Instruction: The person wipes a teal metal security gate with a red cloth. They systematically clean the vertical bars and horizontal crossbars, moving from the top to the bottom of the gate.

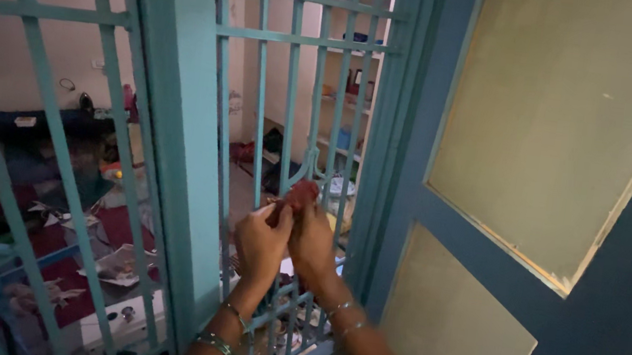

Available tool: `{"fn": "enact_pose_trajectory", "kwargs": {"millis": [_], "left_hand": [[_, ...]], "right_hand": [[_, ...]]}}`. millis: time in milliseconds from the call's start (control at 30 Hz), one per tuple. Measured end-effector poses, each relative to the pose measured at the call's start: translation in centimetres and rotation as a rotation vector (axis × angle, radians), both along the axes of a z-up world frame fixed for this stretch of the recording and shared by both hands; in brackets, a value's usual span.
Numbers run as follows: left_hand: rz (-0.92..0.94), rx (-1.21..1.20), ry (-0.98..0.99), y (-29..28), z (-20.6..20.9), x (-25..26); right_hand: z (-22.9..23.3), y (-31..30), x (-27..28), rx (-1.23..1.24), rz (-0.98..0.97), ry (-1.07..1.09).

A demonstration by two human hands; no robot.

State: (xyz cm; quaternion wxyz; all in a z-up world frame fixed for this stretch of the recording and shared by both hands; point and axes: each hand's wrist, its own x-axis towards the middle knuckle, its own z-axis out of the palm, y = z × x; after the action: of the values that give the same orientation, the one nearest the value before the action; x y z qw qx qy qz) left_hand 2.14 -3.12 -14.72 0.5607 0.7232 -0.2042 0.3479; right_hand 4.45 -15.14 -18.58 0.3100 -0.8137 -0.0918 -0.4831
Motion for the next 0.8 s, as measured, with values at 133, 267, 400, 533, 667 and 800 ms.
{"fn": "enact_pose_trajectory", "kwargs": {"millis": [133,267,400,533,667,800], "left_hand": [[0.014,-0.004,0.064,-0.2,-0.9,0.7],[0.017,0.045,-0.071,-0.4,-2.1,1.9],[0.013,0.025,-0.161,-1.0,-1.6,2.1],[0.026,0.056,-0.276,-1.0,-1.0,2.5],[-0.09,0.023,-0.234,-0.7,-1.1,2.6],[-0.219,-0.084,-0.145,-0.3,-0.9,2.9]], "right_hand": [[-3.0,-0.2,-1.1,0.121,0.009,0.146],[-3.7,-2.2,-2.9,0.134,-0.086,0.279],[-0.4,-3.4,-1.2,0.019,-0.036,-0.148],[3.1,-4.2,-0.4,-0.118,-0.122,-0.04],[2.4,-3.0,0.5,-0.047,-0.171,0.066],[-1.0,-4.0,2.3,-0.061,-0.102,-0.109]]}}
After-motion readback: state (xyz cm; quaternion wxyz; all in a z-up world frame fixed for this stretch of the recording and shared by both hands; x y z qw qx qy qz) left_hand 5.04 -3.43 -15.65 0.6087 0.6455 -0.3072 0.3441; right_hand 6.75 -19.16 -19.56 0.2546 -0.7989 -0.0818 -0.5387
